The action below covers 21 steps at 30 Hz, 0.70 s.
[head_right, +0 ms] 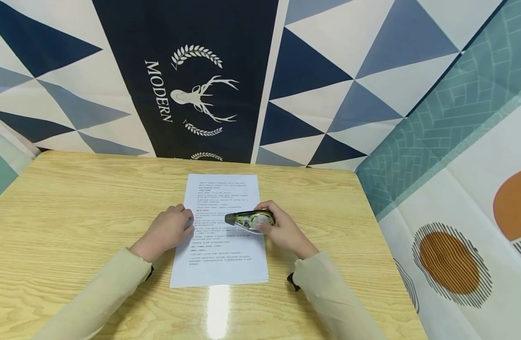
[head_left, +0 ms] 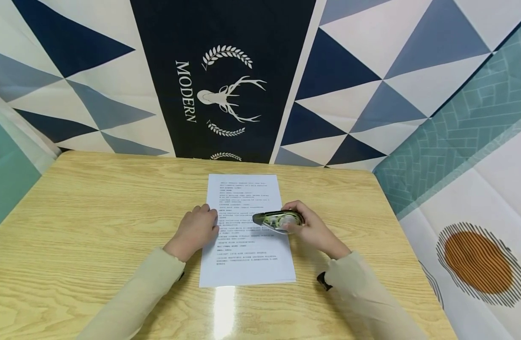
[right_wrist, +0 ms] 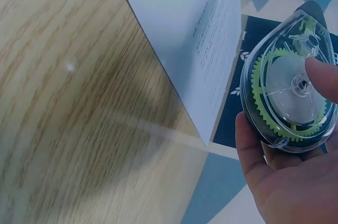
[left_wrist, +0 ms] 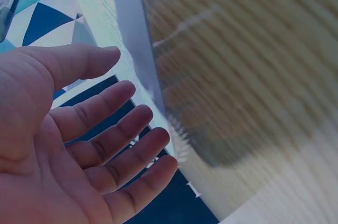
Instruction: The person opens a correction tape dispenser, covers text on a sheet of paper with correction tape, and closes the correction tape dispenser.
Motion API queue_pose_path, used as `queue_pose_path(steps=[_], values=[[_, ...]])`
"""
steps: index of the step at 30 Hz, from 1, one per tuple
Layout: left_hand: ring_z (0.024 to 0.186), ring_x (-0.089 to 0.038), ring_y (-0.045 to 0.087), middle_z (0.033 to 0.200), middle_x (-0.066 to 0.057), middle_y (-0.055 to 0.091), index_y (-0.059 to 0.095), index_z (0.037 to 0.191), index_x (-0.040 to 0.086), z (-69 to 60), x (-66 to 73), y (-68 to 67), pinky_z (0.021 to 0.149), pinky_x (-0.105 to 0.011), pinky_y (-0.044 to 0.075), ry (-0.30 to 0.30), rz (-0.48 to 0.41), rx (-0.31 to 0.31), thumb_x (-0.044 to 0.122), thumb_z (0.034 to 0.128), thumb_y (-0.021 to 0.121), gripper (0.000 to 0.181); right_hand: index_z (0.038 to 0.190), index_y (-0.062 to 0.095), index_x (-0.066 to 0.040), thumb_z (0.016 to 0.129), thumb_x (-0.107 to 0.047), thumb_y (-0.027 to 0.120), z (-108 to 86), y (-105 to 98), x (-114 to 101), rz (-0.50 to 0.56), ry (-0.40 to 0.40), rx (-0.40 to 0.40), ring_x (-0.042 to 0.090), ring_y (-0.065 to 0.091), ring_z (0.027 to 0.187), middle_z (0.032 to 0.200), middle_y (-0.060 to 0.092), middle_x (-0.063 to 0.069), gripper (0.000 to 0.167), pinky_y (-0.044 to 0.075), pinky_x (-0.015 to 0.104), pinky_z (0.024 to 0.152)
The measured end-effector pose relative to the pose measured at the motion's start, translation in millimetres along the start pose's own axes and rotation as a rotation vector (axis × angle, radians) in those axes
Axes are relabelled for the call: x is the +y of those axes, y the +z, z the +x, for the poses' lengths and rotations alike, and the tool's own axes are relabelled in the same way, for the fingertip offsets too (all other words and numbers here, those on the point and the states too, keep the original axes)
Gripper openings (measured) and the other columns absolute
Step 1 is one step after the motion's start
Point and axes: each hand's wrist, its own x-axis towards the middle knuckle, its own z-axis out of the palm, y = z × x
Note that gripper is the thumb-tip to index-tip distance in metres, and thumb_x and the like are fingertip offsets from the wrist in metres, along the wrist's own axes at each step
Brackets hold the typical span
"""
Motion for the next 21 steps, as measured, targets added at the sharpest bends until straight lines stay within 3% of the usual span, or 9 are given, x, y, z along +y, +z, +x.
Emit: queue_pose_path(steps=[7,21], values=[[0.074,-0.02,0.048,0.086,-0.006,0.058,0.065,0.105,0.003,-2.5,0.4,-2.9,0.065,-0.034,0.044,0.034,-0.016,0.037,0.021,0.0861,0.062,0.027,0.116,0.052,-0.017,0.086,-0.008,0.065,0.3,2,-3,0.003,-0.019,-0.03,0.022,0.054,0.108,0.123,0.056,0.007,0.034,0.04,0.04,0.094],[0.09,-0.022,0.058,0.098,-0.008,0.064,0.065,0.106,0.006,-17.8,7.0,-19.3,0.082,-0.038,0.048,0.102,-0.2,0.086,0.023,0.0864,0.061,0.027,0.115,0.054,-0.016,0.085,-0.006,0.065,1.2,10,-19,0.006,-0.046,-0.062,0.021,0.054,0.105,0.119,0.058,0.006,0.034,0.041,0.038,0.092]])
